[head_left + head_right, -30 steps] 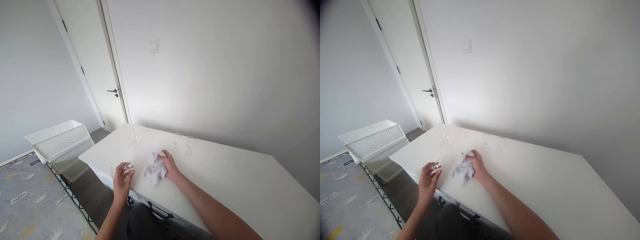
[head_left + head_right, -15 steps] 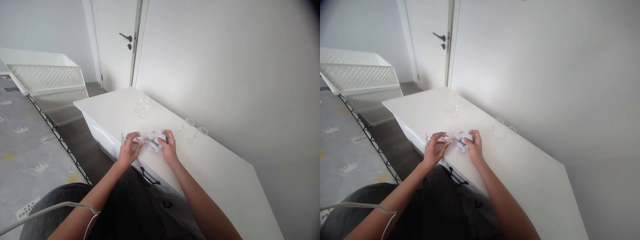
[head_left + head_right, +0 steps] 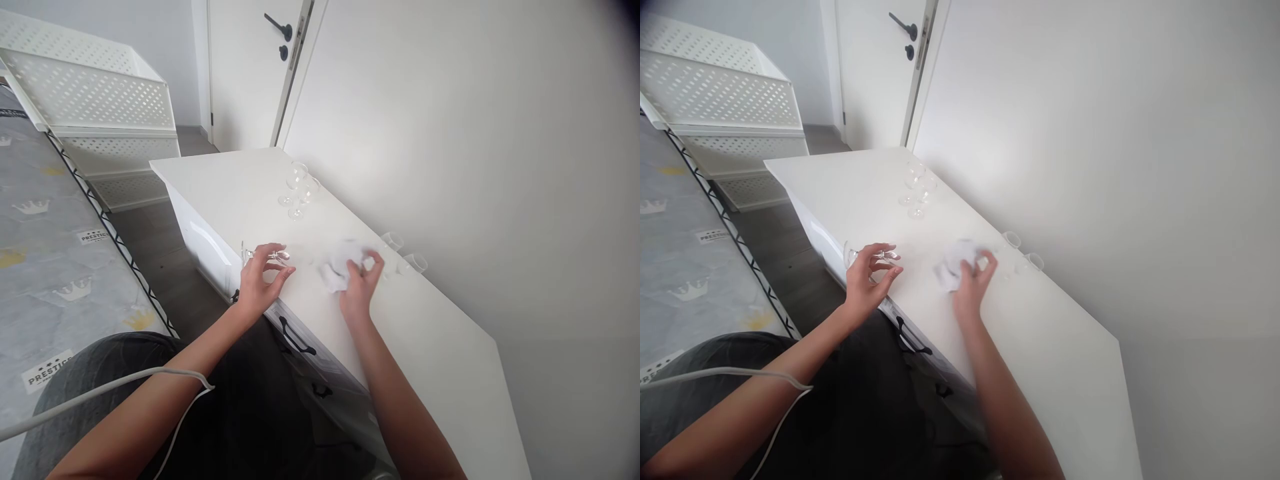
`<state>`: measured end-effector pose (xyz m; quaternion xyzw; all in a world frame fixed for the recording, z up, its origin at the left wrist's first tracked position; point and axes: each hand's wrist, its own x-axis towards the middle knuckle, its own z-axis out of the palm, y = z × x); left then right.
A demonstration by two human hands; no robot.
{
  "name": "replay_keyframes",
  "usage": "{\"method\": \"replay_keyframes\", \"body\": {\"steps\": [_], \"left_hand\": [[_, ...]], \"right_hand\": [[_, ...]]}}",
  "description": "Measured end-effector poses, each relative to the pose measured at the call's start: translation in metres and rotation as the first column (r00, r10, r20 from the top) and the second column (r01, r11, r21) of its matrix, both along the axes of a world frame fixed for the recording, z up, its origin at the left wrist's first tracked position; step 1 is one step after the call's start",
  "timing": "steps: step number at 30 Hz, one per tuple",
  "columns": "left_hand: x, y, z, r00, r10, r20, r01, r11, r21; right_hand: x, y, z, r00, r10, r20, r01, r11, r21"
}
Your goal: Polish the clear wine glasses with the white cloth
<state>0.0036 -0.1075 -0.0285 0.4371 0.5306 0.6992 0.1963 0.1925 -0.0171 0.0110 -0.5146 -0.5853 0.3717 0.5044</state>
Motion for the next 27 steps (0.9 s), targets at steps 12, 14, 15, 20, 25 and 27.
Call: {"method": "replay_keyframes", "body": {"steps": [12,14,15,20,25,27], "left_hand": [[-0.011,-0.001,0.003,0.954,-0.086,-0.288,0.081,0.996,-0.028],[-0.015,-0.001,0.004,0.943,-0.153,-0.294,0.154,0.988,-0.019],[-0.016,-0.001,0.004,0.939,-0.184,-0.29,0.185,0.982,-0.023],[-0.015,0.0,0.004,0.958,-0.208,-0.2,0.188,0.976,-0.113],[-0.012,0.001,0.01,0.979,-0.197,-0.048,0.191,0.976,-0.106],[-0.012,0.001,0.011,0.979,-0.203,0.006,0.202,0.972,-0.123]], "right_hand": [[-0.002,-0.024,-0.002,0.599,0.8,-0.009,-0.8,0.599,-0.001],[0.0,-0.025,-0.004,0.572,0.815,0.089,-0.82,0.572,0.033],[0.001,-0.025,-0.004,0.569,0.811,0.133,-0.821,0.568,0.049],[0.0,-0.02,-0.006,0.625,0.754,0.201,-0.774,0.632,0.036],[0.0,-0.009,-0.009,0.733,0.665,0.142,-0.679,0.728,0.093],[0.0,-0.007,-0.011,0.77,0.622,0.143,-0.637,0.762,0.119]]}}
